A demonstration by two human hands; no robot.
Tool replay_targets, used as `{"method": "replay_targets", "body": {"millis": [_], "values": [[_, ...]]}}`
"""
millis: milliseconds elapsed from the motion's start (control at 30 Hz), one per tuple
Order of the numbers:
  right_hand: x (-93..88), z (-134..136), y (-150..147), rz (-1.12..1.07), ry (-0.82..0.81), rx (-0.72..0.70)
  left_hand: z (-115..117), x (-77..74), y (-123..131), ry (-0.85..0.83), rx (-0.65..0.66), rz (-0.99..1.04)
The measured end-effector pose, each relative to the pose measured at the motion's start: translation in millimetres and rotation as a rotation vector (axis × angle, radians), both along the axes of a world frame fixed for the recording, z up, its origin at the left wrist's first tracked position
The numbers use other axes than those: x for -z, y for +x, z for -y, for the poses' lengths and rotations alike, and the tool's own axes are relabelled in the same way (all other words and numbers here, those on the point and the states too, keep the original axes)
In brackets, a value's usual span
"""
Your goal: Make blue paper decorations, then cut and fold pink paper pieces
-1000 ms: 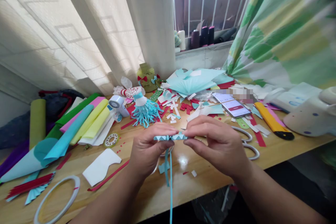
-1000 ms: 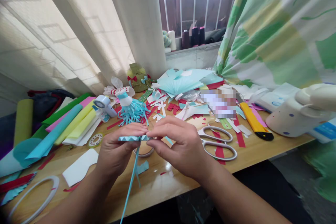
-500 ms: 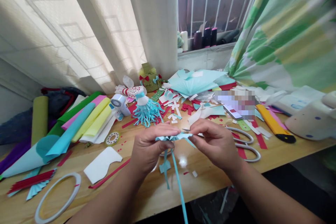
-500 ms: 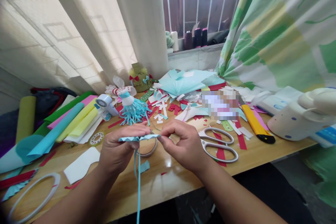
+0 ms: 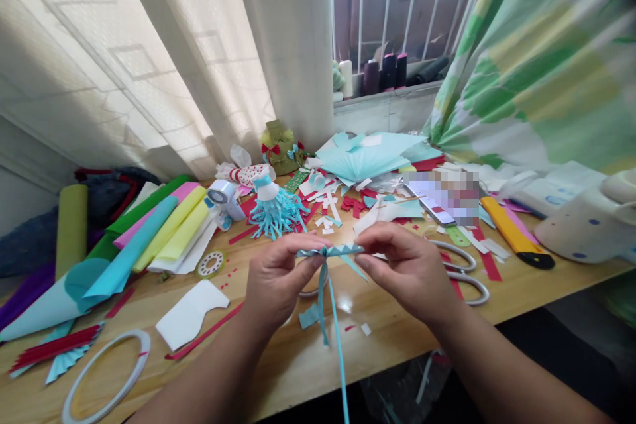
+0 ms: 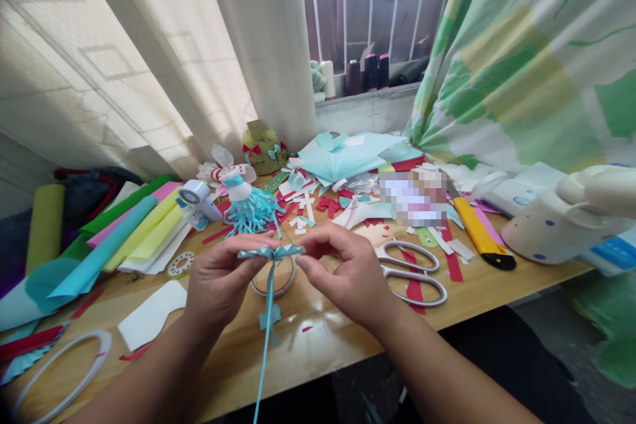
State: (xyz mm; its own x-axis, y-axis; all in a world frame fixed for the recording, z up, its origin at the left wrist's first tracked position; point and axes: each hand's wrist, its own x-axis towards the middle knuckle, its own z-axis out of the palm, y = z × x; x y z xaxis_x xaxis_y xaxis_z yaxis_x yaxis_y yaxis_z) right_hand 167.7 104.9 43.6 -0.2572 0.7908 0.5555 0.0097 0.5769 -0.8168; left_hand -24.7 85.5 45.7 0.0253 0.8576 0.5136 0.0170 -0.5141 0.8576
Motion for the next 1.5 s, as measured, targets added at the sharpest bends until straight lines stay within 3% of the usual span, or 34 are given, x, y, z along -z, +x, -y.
{"method": "replay_targets", "body": {"millis": [100,200,333,500,733,1100,1200,1333,1500], "values": [[3.1,0,-5,-0.012,-0.024,-0.088,1,4.1,2,-0.08,0.03,0.16],[0.0,0,-9,-0.021,0.088,-0.055,2,5.5,4,-0.109,0.082,0.195],[-11.1,2,-12,0.008,0.188,0.015,1,0.9,7,-0.084,0.088,0.049],[-19.4,5,-10,0.168,0.371,0.054,-2,-2.0,5,0.084,0.063,-0.273],[-17.6,-13,16,0.363,0.443,-0.007,-3,3.1,-2,0.181,0.009,-0.217],[-5.7,-20,19,0.535,0.613,0.134,1,0.6,-3,0.319,-0.005,-0.353],[1.9,-24,16,0.477,0.683,0.154,2,0.1,-3,0.362,0.039,-0.355],[8.8,-26,11,0.314,0.731,0.126,-1,2.1,-10,0.32,0.256,-0.307],[3.7,-21,4,0.173,0.691,0.023,-9,-1.7,-18,0.331,0.28,-0.334]]}}
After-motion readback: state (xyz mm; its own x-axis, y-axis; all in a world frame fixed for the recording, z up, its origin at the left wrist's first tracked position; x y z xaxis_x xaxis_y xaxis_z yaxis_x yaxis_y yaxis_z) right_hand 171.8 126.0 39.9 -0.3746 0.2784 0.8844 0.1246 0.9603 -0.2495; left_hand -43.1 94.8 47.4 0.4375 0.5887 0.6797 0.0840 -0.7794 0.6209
